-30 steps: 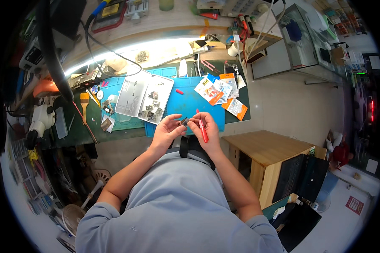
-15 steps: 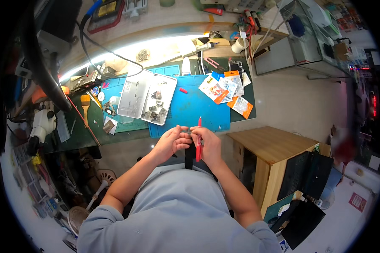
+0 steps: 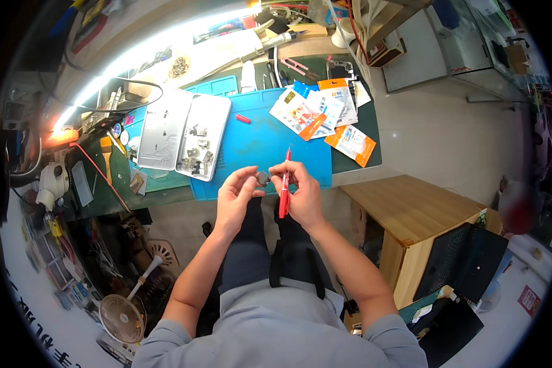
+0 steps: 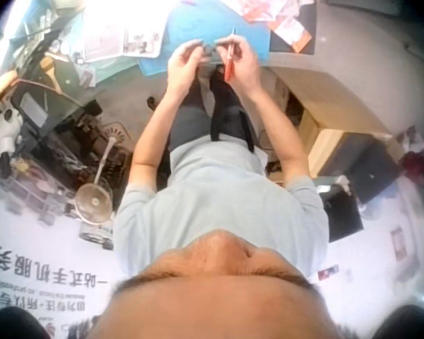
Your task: The person unpacks several small electronic components from sealed plastic bags and places them into a metal tray. They then use a red marker to write on the components and the packaging, organizing the items on a cluttered workbench.
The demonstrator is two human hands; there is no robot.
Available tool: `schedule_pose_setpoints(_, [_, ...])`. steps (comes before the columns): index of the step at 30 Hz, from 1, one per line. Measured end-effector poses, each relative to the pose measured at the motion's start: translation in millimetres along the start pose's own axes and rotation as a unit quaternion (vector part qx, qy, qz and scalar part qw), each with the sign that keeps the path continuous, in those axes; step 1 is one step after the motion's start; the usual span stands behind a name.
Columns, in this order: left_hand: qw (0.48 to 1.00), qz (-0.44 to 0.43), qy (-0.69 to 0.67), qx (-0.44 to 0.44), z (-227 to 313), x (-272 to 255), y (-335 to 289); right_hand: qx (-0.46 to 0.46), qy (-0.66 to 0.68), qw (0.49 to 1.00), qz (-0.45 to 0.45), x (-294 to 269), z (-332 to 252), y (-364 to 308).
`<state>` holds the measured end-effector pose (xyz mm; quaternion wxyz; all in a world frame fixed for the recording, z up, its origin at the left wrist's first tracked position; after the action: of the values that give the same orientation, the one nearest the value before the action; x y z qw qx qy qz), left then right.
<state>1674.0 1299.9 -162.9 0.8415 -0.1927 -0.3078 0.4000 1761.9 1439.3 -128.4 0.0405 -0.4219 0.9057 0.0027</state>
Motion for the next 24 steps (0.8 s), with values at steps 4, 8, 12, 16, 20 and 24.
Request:
schedule_pose_setpoints(4, [0.999, 0.011, -0.012, 0.040, -3, 4, 16, 0.002, 0.017, 1.000, 0.010, -2, 17, 14])
schedule_pose_setpoints(8, [0.998, 0.004, 0.008, 0.063, -7, 3, 28, -0.020, -0.003, 1.000, 0.012, -2, 29, 21])
schedule_pose_setpoints(12, [0.996, -0.001, 0.029, 0.082, -5, 4, 37, -0.035, -0.008, 0.999, 0.015, 0, 43, 21])
schedule_pose_setpoints(16, [0.996, -0.009, 0.017, 0.088, -4, 1, 37, -0.049, -0.015, 0.999, 0.011, 5, 46, 21])
schedule_pose_setpoints(20, [0.997, 0.017, 0.023, 0.077, 2, -10, 29, -0.115, -0.070, 0.991, -0.027, 14, 27, 17])
schedule_pose_setpoints(24, [0.971, 0.115, 0.118, 0.173, 49, -47, 8, -0.158, -0.054, 0.985, -0.042, 16, 6, 9])
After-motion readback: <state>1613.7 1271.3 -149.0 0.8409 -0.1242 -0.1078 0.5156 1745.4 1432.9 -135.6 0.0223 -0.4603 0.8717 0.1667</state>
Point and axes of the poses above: each hand's wrist, its own y-axis towards the middle knuckle, its own x-axis out of the palm, z = x × y, the point moved 8 cm from there along y, towards the middle knuckle, and after that the axes turned 5 degrees about -x, right-handed, at the moved point
